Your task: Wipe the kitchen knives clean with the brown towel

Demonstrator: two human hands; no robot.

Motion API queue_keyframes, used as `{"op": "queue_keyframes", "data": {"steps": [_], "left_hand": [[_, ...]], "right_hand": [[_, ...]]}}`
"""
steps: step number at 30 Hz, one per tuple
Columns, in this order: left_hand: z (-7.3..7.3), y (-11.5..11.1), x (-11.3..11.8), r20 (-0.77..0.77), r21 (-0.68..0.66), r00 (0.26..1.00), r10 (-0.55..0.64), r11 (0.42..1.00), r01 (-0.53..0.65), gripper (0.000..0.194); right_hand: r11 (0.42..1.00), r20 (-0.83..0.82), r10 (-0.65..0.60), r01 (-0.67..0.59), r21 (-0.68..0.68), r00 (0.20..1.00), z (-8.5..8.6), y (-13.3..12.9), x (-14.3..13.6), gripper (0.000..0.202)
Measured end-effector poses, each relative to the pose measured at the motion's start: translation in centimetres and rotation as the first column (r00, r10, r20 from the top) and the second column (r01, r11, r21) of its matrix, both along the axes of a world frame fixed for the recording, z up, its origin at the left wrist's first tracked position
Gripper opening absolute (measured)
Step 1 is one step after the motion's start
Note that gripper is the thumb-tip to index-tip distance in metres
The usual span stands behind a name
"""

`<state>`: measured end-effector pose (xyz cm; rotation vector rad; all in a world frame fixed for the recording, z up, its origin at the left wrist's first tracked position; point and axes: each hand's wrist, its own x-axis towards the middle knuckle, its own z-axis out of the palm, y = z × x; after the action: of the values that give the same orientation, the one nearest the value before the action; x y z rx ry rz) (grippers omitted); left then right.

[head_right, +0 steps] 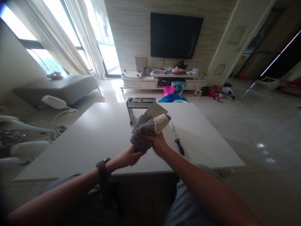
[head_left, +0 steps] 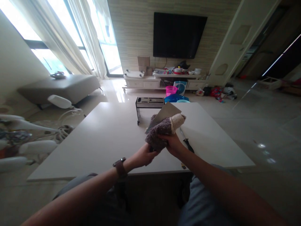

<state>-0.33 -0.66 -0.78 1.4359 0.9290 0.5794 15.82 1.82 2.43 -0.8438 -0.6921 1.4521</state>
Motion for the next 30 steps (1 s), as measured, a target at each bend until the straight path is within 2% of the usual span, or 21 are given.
{"op": "queue_keyframes", "data": {"steps": [7,14,24,30], "left_hand": [[-0.7,-0.2,-0.8,-0.019,-0.024,1.0,0.022,0.999,-0.022,0.046],[-1.4,0.1,-0.4,0.005,-0.047,1.0,0.008,0.999,-0.007,0.048],[-0.8,0.6,0.0,-0.003,-0.04,1.0,-0.012,0.999,0.012,0.044],[-0.5,0.1,0.1,-0.005,-0.052,1.0,0.011,0.999,-0.011,0.042]], "right_hand": [[0.999,-0.034,0.053,-0.053,-0.003,0.998,-0.6,-0.2,-0.4,0.058],[0.998,-0.02,0.016,-0.017,-0.053,1.0,-0.8,-0.3,-0.3,0.051],[0.999,-0.042,-0.014,0.012,-0.047,0.999,-1.1,0.3,-0.1,0.048],[0.998,-0.018,0.001,-0.002,-0.055,1.0,-0.9,-0.1,0.0,0.046]]}}
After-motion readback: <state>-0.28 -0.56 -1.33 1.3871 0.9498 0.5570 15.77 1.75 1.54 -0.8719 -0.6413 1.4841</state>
